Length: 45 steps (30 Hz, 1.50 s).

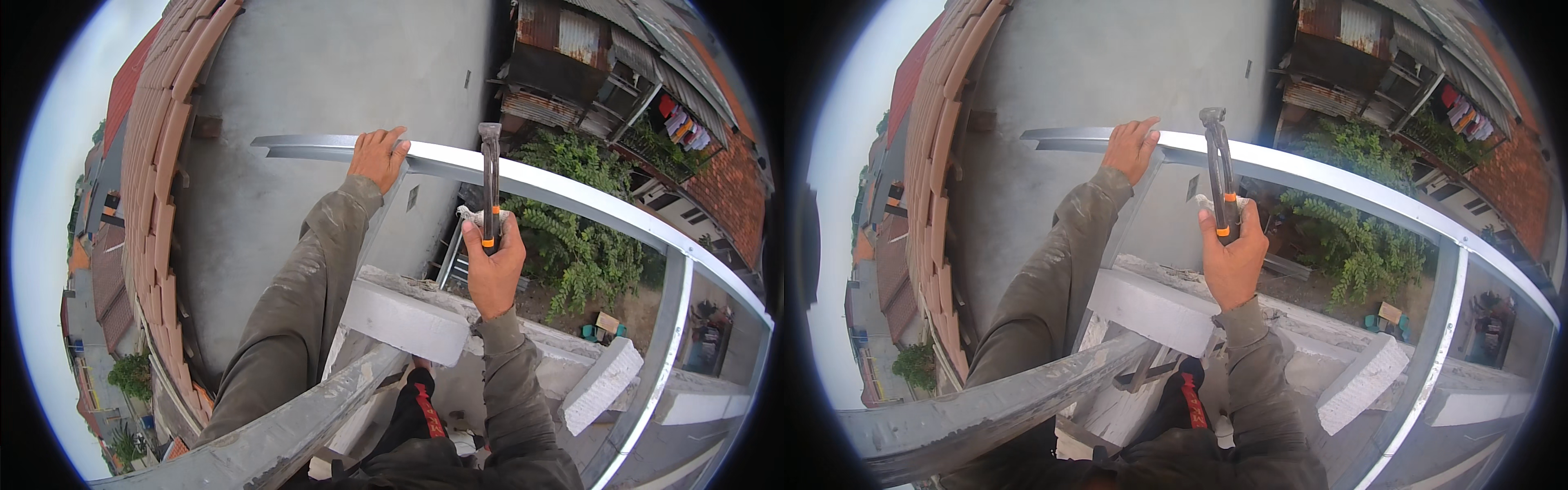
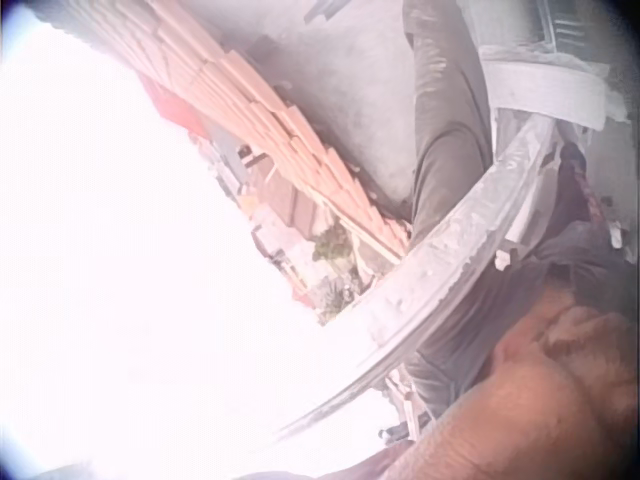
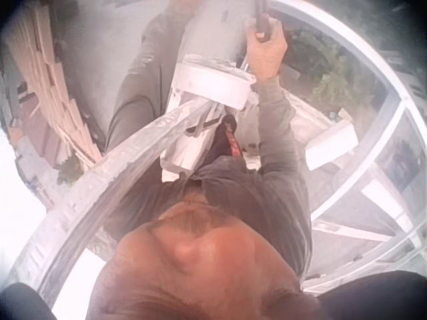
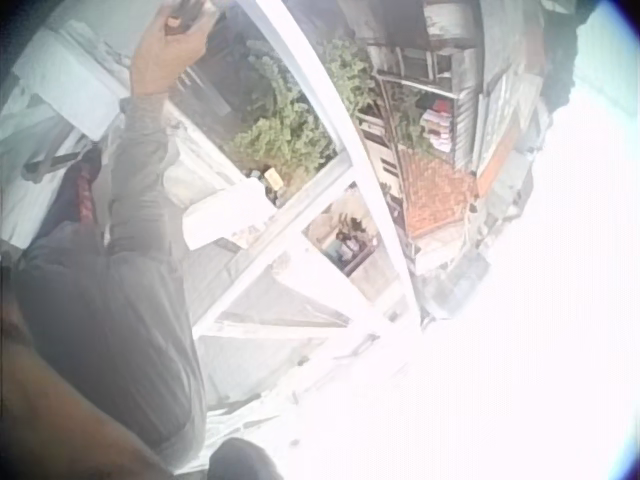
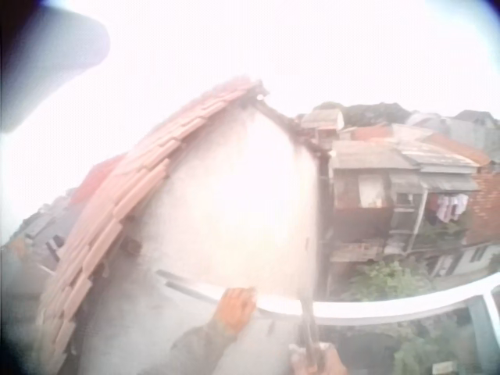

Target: The person positions and secures a long metal frame onto a roof structure using a hammer. They repeatedly adjust the frame's alignment and tap it into place while standing on the roof.

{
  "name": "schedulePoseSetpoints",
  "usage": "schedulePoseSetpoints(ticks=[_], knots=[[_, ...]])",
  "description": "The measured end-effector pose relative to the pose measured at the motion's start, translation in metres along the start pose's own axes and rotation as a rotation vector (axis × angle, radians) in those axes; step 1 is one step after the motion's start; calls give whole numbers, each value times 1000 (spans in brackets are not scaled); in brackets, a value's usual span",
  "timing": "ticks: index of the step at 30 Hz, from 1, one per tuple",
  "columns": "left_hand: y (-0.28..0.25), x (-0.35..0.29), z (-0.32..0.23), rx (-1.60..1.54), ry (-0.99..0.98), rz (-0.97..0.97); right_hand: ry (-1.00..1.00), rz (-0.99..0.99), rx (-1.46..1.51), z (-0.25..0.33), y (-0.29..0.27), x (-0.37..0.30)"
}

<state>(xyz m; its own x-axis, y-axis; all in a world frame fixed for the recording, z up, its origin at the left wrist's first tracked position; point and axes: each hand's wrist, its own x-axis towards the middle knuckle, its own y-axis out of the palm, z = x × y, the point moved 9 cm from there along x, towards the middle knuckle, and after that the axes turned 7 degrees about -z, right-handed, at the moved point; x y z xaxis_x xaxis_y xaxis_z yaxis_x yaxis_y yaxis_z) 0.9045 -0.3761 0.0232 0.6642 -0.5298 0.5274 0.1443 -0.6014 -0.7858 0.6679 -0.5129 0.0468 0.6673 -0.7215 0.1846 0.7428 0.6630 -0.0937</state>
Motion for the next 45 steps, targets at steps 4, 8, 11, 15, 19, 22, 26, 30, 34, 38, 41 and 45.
schedulePoseSetpoints(ticks=[4, 8, 11, 15, 19, 22, 26, 30, 34, 38, 41, 45], knots=[[7, -5, 4, 31, -13, 33, 335, 75, 15, -57, -25, -34], [9, -6, 5, 78, 21, -4, 491, 529, -490, -94, -43, -35], [14, -8, 17, 109, -39, 54, 366, 728, -898, -109, -13, -8], [22, 10, -6, 54, -45, 95, 356, 742, -974, -181, 42, 41], [13, -2, 3, 52, -57, 66, 211, 630, -920, -229, 94, 71], [20, 1, -2, 52, -64, 92, 50, 572, -715, -265, 126, 108], [23, 9, -14, 94, -6, 63, -148, 199, -403, -263, 140, 128], [15, -3, 6, 113, -57, 51, -129, 291, -440, -224, 138, 88], [21, 7, -7, 96, -22, 33, 27, 245, -501, -238, 124, 103], [22, 6, 0, 89, -64, 61, -197, 353, -591, -224, 118, 103], [22, 9, -4, 90, -44, 49, -119, 245, -550, -222, 112, 100], [22, 7, 2, 87, -58, 48, -121, 396, -652, -228, 109, 98]])
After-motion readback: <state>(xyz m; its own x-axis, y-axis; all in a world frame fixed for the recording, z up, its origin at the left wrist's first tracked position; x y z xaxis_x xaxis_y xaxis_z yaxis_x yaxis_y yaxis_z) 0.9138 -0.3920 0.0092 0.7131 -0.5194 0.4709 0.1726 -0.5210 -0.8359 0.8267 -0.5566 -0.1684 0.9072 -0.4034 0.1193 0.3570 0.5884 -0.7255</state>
